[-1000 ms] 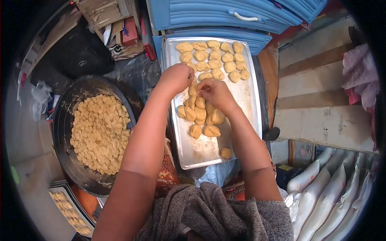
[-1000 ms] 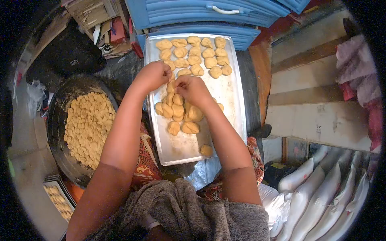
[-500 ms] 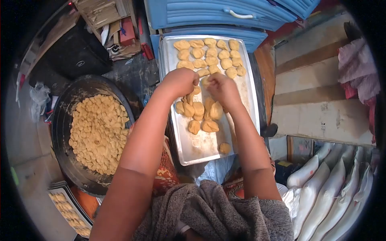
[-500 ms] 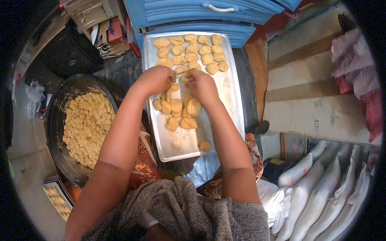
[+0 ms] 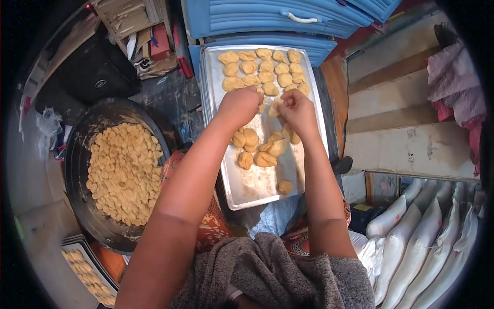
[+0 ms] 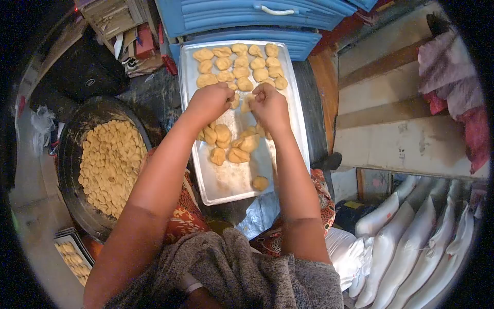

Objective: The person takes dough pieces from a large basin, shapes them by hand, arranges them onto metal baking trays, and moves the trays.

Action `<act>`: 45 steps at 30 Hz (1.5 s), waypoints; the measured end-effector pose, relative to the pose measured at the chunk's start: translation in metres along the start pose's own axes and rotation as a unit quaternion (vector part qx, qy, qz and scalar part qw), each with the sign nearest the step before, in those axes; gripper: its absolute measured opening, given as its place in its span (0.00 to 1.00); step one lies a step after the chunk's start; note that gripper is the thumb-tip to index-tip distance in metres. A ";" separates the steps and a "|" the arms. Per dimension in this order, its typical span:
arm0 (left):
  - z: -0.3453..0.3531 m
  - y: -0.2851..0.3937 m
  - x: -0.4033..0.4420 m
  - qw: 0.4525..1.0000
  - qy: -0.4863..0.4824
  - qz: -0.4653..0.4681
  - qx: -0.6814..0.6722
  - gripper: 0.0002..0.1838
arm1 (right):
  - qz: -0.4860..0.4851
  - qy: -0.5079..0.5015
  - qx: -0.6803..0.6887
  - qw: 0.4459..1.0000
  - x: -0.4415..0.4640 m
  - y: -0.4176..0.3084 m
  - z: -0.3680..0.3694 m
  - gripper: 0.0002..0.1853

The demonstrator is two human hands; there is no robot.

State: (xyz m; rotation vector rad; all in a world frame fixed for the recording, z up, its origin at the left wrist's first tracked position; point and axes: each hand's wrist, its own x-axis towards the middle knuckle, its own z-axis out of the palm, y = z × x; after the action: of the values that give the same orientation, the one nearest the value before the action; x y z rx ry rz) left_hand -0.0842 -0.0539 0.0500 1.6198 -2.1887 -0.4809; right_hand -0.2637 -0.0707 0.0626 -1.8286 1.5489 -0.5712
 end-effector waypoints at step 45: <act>-0.029 0.001 0.003 0.993 0.085 -0.047 -0.071 0.11 | -0.142 -0.047 -0.054 0.987 -0.044 0.062 -0.040 0.20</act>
State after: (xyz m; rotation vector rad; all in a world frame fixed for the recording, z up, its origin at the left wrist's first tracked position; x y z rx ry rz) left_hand -0.0718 -0.0581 0.0760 1.6295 -1.9166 -0.4938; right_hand -0.3427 -0.0411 0.0492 -2.1466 1.2885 -0.5294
